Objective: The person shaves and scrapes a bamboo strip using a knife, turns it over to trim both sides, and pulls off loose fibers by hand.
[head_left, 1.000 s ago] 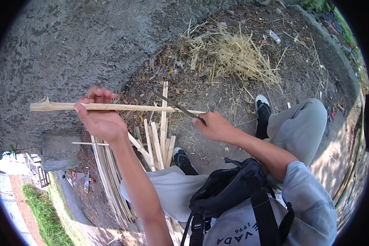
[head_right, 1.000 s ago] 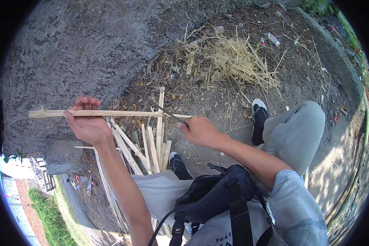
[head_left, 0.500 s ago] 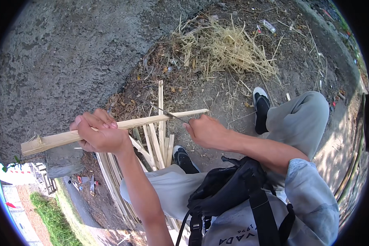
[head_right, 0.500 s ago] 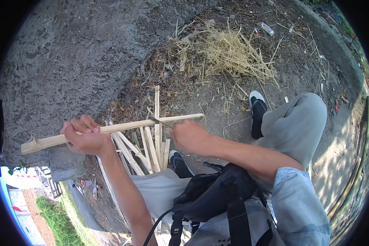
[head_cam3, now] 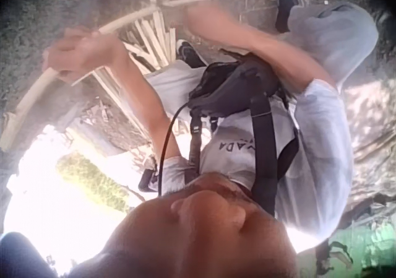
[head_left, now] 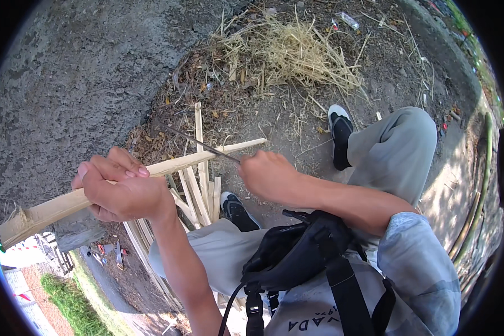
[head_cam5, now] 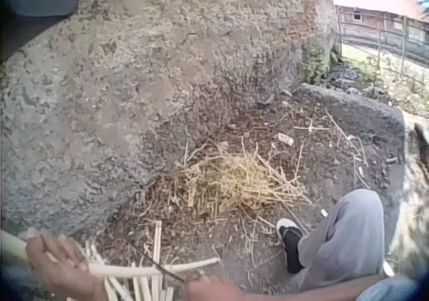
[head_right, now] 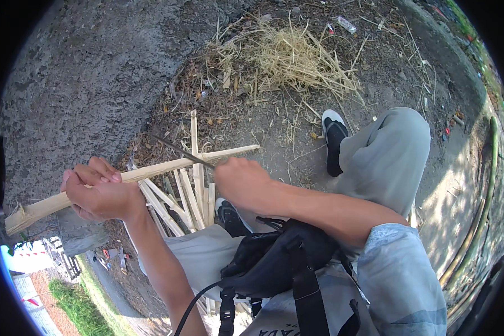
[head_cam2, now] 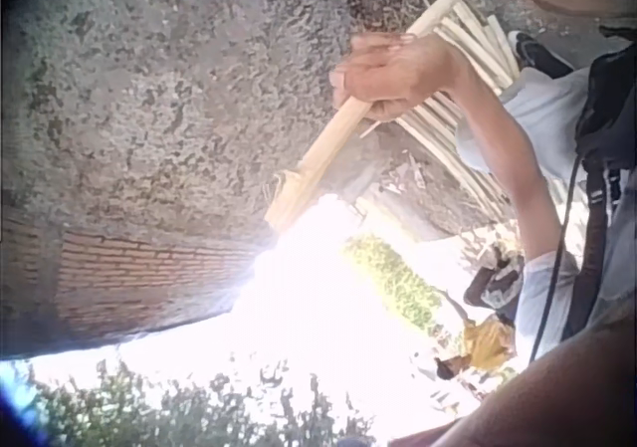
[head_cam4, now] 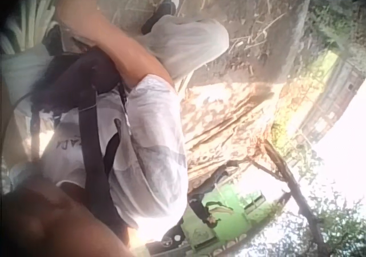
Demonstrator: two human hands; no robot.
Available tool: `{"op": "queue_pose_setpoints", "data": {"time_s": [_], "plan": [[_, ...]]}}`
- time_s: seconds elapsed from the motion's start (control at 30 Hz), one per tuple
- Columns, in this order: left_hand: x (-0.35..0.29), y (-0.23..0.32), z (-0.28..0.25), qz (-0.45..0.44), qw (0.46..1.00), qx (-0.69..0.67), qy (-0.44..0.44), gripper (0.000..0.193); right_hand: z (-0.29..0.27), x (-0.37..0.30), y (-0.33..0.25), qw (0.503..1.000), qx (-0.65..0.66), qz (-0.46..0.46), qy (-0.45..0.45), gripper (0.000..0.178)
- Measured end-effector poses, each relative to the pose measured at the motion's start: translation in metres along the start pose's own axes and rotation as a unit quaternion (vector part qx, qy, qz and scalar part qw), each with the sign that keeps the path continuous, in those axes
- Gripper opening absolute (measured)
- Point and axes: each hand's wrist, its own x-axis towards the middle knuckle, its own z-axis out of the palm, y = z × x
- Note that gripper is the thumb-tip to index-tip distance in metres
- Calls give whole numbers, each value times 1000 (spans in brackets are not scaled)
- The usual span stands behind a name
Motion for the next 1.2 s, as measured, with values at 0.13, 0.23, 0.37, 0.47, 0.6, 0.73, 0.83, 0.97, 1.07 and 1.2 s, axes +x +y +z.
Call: {"op": "queue_pose_setpoints", "data": {"time_s": [0.13,0.23,0.37,0.47,0.6,0.73,0.83,0.97,1.07,1.2], "plan": [[-2,-8,-2,0,1000,-7,-2,30,12,0,29,995,-25,80,-57,22],[5,-3,6,27,999,-7,-20,29,-20,-7,-14,999,43,3,17,32],[-3,-9,5,14,999,-31,-35,29,12,3,30,998,10,37,48,32],[-3,-4,2,-3,999,-43,-23,29,6,5,20,998,6,61,-34,34],[-8,4,11,12,997,-53,-61,29,9,5,17,998,33,47,18,35],[-6,-5,0,-1,997,-57,-50,27,11,9,28,998,25,49,-19,36],[-1,-1,4,-12,995,-67,-71,26,-8,3,-6,996,78,29,30,35],[-1,-3,5,18,994,-57,-89,27,19,11,21,997,46,29,46,35],[2,-10,-3,-11,996,-70,-63,28,21,19,31,998,19,52,30,34],[1,-4,2,18,992,-75,-99,28,2,14,2,996,77,29,18,32]]}}
